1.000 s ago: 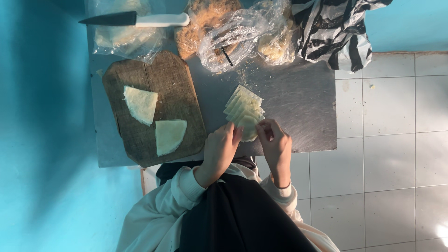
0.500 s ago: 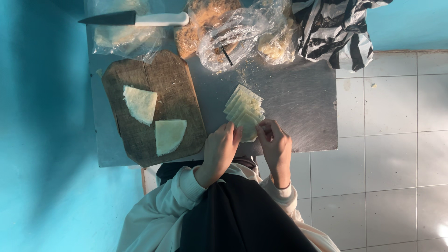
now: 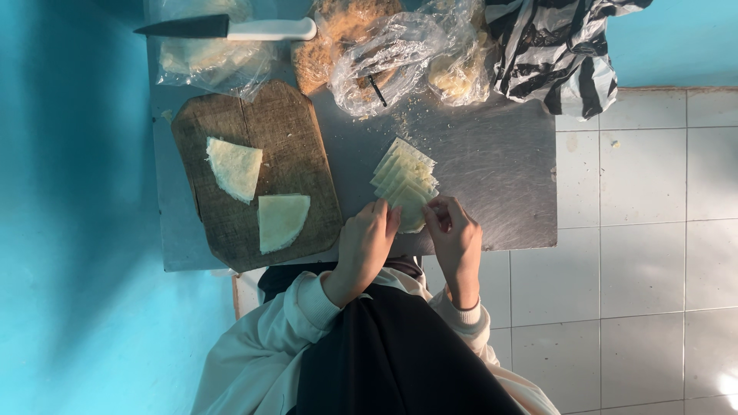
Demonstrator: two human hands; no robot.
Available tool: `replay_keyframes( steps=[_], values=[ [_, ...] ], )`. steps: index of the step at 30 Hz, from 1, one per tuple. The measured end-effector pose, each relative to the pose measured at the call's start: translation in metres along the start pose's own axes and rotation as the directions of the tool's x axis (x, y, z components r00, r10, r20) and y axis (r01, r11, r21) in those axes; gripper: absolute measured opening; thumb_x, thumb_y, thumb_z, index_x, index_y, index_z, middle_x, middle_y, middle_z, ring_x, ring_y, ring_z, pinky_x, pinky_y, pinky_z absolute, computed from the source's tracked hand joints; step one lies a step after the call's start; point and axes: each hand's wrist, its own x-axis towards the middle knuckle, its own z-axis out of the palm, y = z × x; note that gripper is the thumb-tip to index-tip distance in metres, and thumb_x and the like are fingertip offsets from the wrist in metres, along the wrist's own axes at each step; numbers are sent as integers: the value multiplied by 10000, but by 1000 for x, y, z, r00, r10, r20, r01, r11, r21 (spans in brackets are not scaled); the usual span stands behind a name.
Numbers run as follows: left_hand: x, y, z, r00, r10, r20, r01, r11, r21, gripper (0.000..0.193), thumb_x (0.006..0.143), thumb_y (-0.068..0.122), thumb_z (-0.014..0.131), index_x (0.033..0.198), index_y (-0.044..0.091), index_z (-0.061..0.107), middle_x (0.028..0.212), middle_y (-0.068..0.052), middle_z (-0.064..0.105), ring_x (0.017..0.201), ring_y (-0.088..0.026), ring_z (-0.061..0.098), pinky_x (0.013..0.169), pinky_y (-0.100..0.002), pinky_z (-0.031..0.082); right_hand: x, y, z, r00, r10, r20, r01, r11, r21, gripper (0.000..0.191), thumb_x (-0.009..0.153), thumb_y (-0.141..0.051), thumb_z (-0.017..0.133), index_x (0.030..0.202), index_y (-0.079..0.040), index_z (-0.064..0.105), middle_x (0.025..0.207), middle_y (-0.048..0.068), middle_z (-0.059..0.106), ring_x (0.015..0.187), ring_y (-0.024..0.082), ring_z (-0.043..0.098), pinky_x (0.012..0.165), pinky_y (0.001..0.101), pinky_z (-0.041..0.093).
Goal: The person folds thin triangular pastry wrappers into pleated fan shapes by hand, one at a time, and stacks the folded wrappers on the metal work table. They then use a spoon to place filling from a plastic bag onto a folded wrapper.
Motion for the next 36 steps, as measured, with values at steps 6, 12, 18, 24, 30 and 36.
replay_keyframes(
  steps=[6, 12, 18, 24, 30, 36],
  values=[
    [0, -2, 4, 1000, -13, -6, 13, 1000, 2, 324, 1015, 289, 636, 835, 30, 564, 728, -147, 664, 597, -369, 688, 494, -442, 541, 1, -2, -1, 1000, 0, -15, -1, 1000, -18, 263, 874, -108, 791, 1103, -42, 680, 655, 32, 608, 569, 81, 533, 540, 241, 455],
    [1, -2, 3, 999, -35, 22, 35, 999, -13, 302, 1005, 281, 654, 881, 31, 541, 728, -153, 667, 586, -359, 693, 481, -434, 537, 1, -3, -2, 1000, -1, 12, 1, 1000, -9, 199, 893, -114, 782, 1061, -58, 692, 640, -3, 603, 553, 57, 510, 502, 240, 419],
    [2, 2, -3, 1000, -8, 20, 10, 997, -71, 276, 1004, 248, 645, 1005, 21, 488, 755, -152, 681, 584, -334, 709, 460, -411, 545, 0, -2, -2, 1000, -14, 6, 14, 1000, -12, 175, 899, -116, 785, 1040, -58, 698, 638, 9, 603, 555, 61, 509, 510, 237, 423],
    [4, 5, -7, 1000, 21, -21, -22, 999, -49, 242, 1024, 215, 610, 1108, 6, 522, 806, -169, 711, 577, -342, 710, 462, -407, 550, 7, 0, -1, 995, -84, -54, 83, 996, -20, 133, 944, -98, 752, 1062, -58, 706, 745, -14, 673, 590, 72, 547, 535, 246, 442],
    [9, 5, -7, 998, 35, -44, -33, 998, 48, 241, 1011, 192, 616, 1209, 66, 562, 854, -172, 705, 560, -365, 693, 475, -441, 545, 26, -5, 7, 931, -354, -87, 335, 925, -178, 183, 901, -106, 786, 1077, -81, 744, 952, 83, 600, 913, 236, 605, 838, 376, 500],
    [13, 5, -6, 998, 50, -49, -46, 996, 76, 319, 967, 154, 646, 1283, 118, 614, 922, -150, 660, 598, -372, 688, 520, -459, 548, 33, -16, 15, 956, -290, -36, 280, 946, -165, 149, 894, -136, 781, 1031, -81, 765, 980, 98, 609, 954, 282, 569, 878, 396, 474]
  ],
)
